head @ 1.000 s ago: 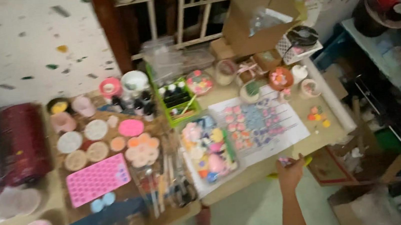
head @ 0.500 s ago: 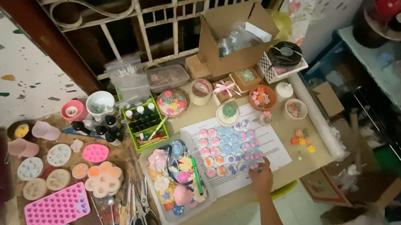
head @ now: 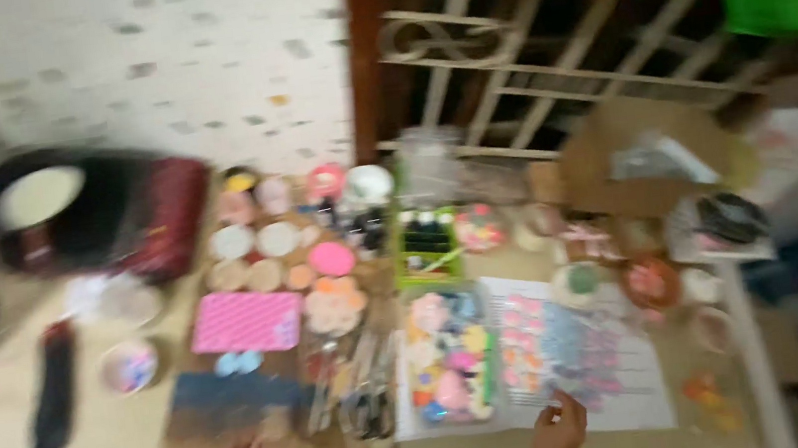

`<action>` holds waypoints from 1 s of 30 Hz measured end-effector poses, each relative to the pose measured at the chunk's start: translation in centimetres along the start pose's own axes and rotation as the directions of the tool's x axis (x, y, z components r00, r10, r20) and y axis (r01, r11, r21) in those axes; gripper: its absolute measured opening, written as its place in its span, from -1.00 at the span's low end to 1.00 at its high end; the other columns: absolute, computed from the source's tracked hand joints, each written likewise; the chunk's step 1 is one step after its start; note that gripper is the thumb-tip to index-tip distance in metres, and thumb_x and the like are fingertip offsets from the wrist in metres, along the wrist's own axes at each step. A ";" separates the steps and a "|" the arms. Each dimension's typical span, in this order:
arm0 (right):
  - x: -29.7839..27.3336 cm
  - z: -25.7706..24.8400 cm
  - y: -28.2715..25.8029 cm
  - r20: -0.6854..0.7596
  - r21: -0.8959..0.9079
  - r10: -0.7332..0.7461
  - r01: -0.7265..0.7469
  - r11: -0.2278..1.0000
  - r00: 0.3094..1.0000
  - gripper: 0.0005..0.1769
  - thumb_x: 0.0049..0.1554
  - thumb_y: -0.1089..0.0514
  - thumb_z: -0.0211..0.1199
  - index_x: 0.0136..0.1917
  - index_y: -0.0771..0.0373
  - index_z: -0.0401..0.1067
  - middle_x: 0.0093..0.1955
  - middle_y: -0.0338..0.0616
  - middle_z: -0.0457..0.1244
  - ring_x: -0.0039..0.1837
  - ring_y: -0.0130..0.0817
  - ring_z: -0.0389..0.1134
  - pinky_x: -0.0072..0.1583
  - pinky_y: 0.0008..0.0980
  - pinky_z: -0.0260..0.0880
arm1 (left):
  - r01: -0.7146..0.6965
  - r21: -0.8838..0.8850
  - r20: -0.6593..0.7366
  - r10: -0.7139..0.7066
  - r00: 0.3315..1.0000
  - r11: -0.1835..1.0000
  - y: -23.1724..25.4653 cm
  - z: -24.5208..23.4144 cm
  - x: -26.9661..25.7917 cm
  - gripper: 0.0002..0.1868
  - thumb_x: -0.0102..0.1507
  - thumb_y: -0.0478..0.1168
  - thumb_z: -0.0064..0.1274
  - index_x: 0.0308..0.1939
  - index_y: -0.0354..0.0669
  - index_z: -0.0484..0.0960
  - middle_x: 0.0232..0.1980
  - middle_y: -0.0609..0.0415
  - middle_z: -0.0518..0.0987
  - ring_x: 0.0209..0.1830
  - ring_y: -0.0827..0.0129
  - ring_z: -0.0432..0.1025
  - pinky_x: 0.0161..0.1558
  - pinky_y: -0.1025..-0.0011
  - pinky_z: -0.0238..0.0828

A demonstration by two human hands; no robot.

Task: Assembling and decorating decorative candles with small wax shapes using a heat gun.

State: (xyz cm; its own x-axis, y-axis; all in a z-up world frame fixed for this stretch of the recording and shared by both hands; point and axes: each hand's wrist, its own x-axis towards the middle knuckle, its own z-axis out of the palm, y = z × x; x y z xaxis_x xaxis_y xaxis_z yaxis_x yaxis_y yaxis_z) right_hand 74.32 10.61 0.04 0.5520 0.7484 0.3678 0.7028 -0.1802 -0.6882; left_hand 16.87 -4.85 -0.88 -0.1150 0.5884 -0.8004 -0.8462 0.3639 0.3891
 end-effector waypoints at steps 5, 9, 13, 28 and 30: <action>-7.8 4.8 -20.6 0.161 0.192 -0.406 0.375 0.907 0.900 -0.65 0.06 0.40 0.24 0.14 0.27 0.50 0.12 -0.05 0.31 0.04 -0.09 0.37 0.04 -0.24 0.44 | -0.190 -0.315 -0.195 0.133 0.972 0.930 9.7 3.9 -9.3 -0.49 0.41 -0.12 -0.38 0.33 -0.39 0.34 0.41 -0.21 0.41 0.38 -0.01 0.34 0.31 0.16 0.30; -16.4 12.7 -31.9 0.651 0.236 -0.264 0.141 0.961 0.712 -0.77 0.16 0.19 0.33 0.12 0.19 0.54 -0.02 -0.14 0.39 -0.10 -0.27 0.44 -0.04 -0.31 0.47 | -0.275 -0.379 -0.242 0.192 0.951 0.884 15.8 -0.9 -12.3 -0.50 0.40 -0.13 -0.43 0.32 -0.33 0.33 0.40 -0.15 0.44 0.37 0.04 0.35 0.28 0.18 0.28; -23.5 23.4 -36.1 0.770 0.172 -0.280 0.236 0.956 0.573 -0.54 0.07 0.08 0.43 0.20 0.24 0.46 0.10 0.00 0.33 0.11 -0.13 0.40 0.11 -0.14 0.46 | -0.284 -0.317 -0.290 0.192 0.938 0.905 21.9 -8.2 -11.5 -0.51 0.41 -0.14 -0.43 0.32 -0.32 0.34 0.38 -0.15 0.46 0.36 0.06 0.35 0.28 0.21 0.27; -29.1 29.7 -44.0 0.727 -0.244 -0.133 0.434 0.867 0.674 -0.39 -0.07 -0.08 0.50 0.18 0.17 0.43 0.22 0.02 0.25 0.31 0.02 0.28 0.20 -0.02 0.45 | -0.112 -0.228 -0.539 -0.029 0.842 0.967 32.1 -28.3 -10.5 -0.51 0.48 -0.11 -0.58 0.36 -0.24 0.30 0.32 -0.08 0.44 0.32 0.08 0.35 0.30 0.16 0.29; -29.2 29.7 -43.4 0.701 -0.247 -0.145 0.429 0.869 0.698 -0.40 -0.08 -0.07 0.52 0.15 0.19 0.43 0.19 0.04 0.25 0.28 0.03 0.28 0.13 0.00 0.46 | -0.077 -0.221 -0.538 -0.056 0.841 0.972 32.0 -28.5 -9.8 -0.50 0.48 -0.11 -0.60 0.36 -0.21 0.31 0.33 -0.06 0.45 0.32 0.10 0.36 0.29 0.17 0.31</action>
State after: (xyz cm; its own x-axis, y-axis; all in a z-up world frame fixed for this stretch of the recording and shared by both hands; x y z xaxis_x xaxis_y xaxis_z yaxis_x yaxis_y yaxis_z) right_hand 14.32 15.53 0.60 -0.0311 0.9962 -0.0819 0.9584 0.0064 -0.2855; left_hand -23.97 -19.58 6.40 -0.3295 0.0866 -0.9402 -0.9288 0.1493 0.3392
